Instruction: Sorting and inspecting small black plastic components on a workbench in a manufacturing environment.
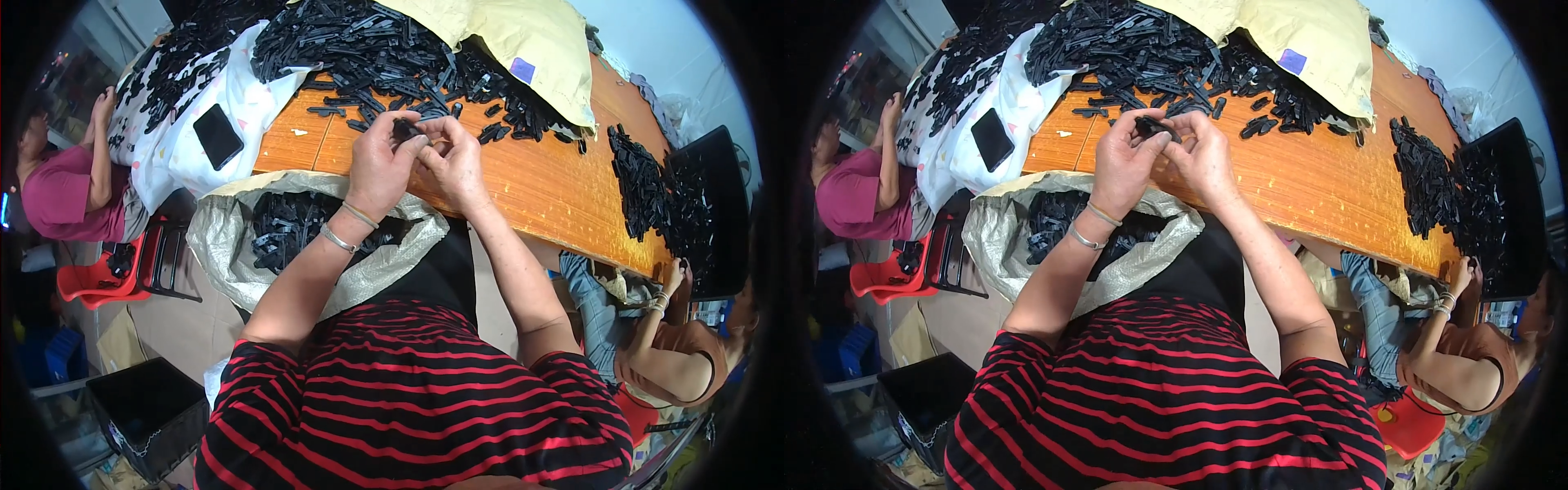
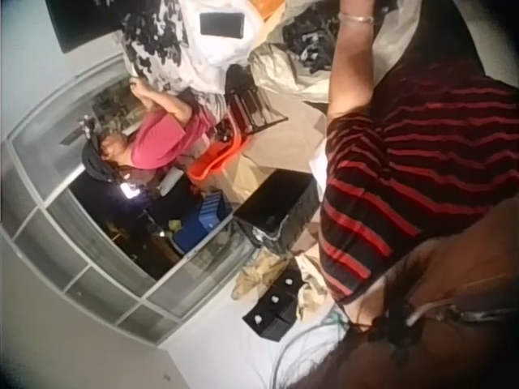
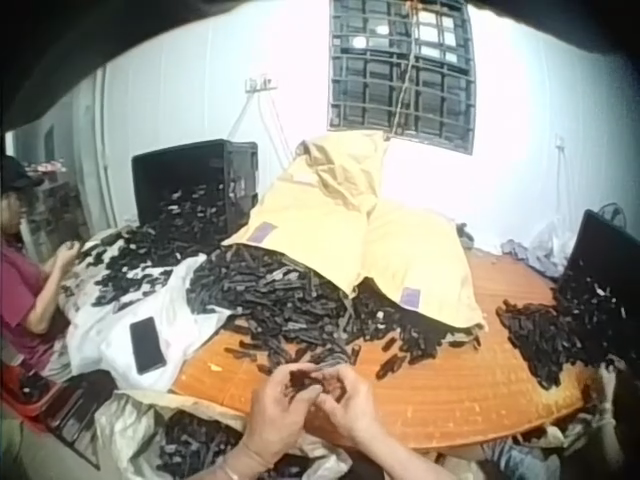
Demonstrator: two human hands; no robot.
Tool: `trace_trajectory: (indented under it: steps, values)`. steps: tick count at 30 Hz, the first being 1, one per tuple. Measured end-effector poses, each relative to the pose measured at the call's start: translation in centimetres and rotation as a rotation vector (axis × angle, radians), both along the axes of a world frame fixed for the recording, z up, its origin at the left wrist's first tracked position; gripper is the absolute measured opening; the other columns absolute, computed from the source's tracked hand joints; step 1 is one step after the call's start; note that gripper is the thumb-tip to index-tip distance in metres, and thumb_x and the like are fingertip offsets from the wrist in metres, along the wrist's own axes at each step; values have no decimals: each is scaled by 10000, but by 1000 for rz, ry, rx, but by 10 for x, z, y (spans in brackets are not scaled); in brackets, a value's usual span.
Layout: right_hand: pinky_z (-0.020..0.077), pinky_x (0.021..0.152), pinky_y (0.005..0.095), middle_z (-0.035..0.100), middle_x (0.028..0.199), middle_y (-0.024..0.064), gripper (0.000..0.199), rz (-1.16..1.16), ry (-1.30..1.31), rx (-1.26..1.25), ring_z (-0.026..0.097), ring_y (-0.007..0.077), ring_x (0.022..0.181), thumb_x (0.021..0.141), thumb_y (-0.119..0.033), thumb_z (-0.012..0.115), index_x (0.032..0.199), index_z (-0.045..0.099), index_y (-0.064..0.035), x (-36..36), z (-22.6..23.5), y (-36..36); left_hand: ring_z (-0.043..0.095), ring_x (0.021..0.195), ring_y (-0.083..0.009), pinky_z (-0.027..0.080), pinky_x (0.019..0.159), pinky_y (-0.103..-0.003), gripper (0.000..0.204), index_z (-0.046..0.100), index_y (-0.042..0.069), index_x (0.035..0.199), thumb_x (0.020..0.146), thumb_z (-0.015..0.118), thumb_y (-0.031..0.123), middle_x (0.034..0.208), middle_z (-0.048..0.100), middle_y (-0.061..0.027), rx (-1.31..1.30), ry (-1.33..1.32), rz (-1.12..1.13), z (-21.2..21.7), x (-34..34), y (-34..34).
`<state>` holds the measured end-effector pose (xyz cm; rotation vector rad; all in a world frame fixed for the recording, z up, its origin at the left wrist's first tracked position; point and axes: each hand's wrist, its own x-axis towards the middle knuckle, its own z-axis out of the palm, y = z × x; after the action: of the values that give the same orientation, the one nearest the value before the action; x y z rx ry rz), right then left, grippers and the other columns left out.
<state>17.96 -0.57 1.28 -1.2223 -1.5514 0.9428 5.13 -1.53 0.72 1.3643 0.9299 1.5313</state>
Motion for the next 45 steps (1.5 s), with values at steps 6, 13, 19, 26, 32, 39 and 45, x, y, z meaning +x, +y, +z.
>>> trace_trajectory:
  steps: [6,13,19,26,32,39,45]
  values:
    - [441,548,231,551,700,-6,279,29,-140,91,499,52,611,761,-126,760,940,584,-5,0,-6,-8,592,778,-60,486,695,-198,118,583,-6,1012,905,606,41,871,630,-19,-77,91,-95,7,-11,-1]
    - [456,567,252,635,727,20,178,313,-336,-7,557,77,640,854,-199,696,885,668,-26,27,9,-21,581,679,-71,464,638,-215,206,623,-15,915,955,557,176,754,624,-29,-339,354,-370,22,-81,-35]
    - [515,709,409,608,908,129,130,-171,-924,346,634,335,791,759,-91,684,882,675,-50,101,-10,28,629,699,-179,487,655,-276,162,681,9,968,865,639,127,821,672,-97,220,1128,-204,21,-129,-61]
    - [493,730,406,577,939,129,158,-34,-949,314,609,343,853,774,-112,711,898,657,-30,103,-24,48,638,804,-301,499,702,-364,140,665,28,941,805,648,56,867,645,-140,158,979,173,3,-89,4]
    - [491,714,406,558,866,112,97,-44,-956,496,590,310,841,771,-68,675,830,601,-46,98,-40,44,605,887,-333,490,749,-422,195,662,71,968,773,681,67,921,606,-132,144,1178,242,-31,-76,54]
    - [497,669,399,577,876,93,92,177,-963,570,599,302,823,786,-67,665,861,617,-46,100,-19,26,573,912,-293,475,780,-383,201,637,71,916,737,728,82,876,592,-106,200,1211,220,-28,-69,55]
    - [517,656,370,636,863,125,181,-112,-708,363,648,307,754,817,-159,702,914,629,-24,107,-21,26,565,925,-297,465,805,-387,196,629,56,898,732,729,88,885,597,-102,179,1125,168,-32,-74,52]
